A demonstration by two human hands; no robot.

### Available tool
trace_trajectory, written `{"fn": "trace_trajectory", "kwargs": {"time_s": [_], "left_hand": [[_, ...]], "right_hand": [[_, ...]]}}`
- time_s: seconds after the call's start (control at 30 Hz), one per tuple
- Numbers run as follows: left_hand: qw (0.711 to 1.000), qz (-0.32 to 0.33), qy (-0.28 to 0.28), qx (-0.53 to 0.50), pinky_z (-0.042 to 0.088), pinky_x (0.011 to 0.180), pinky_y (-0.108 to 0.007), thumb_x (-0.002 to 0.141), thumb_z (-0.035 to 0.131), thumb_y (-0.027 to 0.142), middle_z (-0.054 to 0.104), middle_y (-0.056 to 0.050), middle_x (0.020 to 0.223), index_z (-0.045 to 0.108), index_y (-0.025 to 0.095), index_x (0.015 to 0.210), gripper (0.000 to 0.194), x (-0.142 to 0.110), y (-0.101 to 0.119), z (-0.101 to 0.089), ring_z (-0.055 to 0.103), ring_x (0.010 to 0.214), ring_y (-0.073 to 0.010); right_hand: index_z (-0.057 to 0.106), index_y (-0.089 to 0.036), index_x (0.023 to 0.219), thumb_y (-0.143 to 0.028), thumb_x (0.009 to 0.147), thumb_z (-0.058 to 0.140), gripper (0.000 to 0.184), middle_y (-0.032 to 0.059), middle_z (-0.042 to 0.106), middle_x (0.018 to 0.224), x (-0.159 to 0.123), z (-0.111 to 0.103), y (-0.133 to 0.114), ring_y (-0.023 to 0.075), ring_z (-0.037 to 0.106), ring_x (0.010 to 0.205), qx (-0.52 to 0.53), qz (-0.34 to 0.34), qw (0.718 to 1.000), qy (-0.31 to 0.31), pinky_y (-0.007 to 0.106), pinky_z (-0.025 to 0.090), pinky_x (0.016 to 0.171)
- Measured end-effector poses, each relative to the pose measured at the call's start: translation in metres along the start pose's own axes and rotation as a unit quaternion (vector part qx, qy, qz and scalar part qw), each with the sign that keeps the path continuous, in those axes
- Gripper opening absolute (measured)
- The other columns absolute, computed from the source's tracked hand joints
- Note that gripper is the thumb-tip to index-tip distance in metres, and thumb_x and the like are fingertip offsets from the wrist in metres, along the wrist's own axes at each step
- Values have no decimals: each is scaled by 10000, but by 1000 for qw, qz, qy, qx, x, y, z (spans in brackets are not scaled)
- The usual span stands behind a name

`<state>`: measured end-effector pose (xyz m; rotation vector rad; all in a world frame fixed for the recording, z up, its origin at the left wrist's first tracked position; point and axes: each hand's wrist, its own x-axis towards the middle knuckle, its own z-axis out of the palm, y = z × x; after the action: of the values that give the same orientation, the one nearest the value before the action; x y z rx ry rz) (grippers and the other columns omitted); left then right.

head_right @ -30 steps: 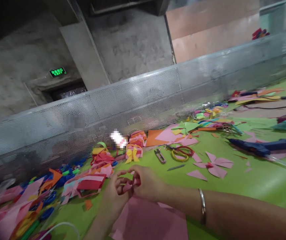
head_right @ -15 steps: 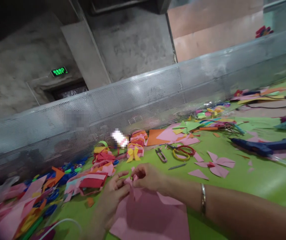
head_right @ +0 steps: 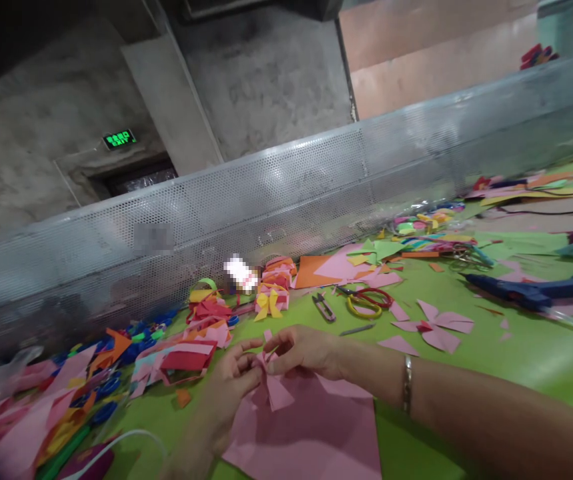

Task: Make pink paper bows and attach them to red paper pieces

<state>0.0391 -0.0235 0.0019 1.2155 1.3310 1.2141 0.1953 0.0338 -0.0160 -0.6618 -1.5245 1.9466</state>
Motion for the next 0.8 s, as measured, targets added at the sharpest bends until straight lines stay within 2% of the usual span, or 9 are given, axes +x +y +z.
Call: {"fn": "trace_trajectory", "kwargs": {"time_s": [0.13,0.27,0.47,0.67,0.8], "left_hand": [[1000,0,2,6,420,618,-230,579,635,121,625,-6,701,557,141,997,426,4,-5,-5,575,650,-128],[1000,-3,6,5,428,628,-240,588,639,122,601,6,656,557,129,1009,429,6,-7,-8,572,636,-127],[998,-34,-4,-50,425,586,-247,591,683,180,634,-27,734,544,137,1048,480,4,-6,-5,593,631,-142],[998,-38,-18,-53,394,576,-203,568,663,85,637,-6,717,554,139,1061,507,-1,-1,0,555,608,-93],[998,-34,-27,-53,394,574,-200,576,679,105,633,1,716,557,135,1049,489,-2,0,2,551,598,-87]], "right_hand": [[624,-151,930,-291,559,791,430,-21,617,721,0,-2,1,59,513,569,14,8,1000,-1,171,333,489],[627,-146,918,-375,579,785,438,-20,603,681,0,-4,0,57,494,537,0,-5,1000,19,176,319,469],[591,-129,954,-242,557,762,447,-18,599,636,4,-5,3,70,500,510,-22,11,999,48,188,311,443],[591,-131,937,-200,565,727,402,-66,515,575,7,-5,6,48,440,493,-29,-18,997,64,188,293,461],[606,-130,944,-159,540,724,422,-79,486,568,6,0,4,39,399,488,-65,-28,994,82,190,282,470]]}}
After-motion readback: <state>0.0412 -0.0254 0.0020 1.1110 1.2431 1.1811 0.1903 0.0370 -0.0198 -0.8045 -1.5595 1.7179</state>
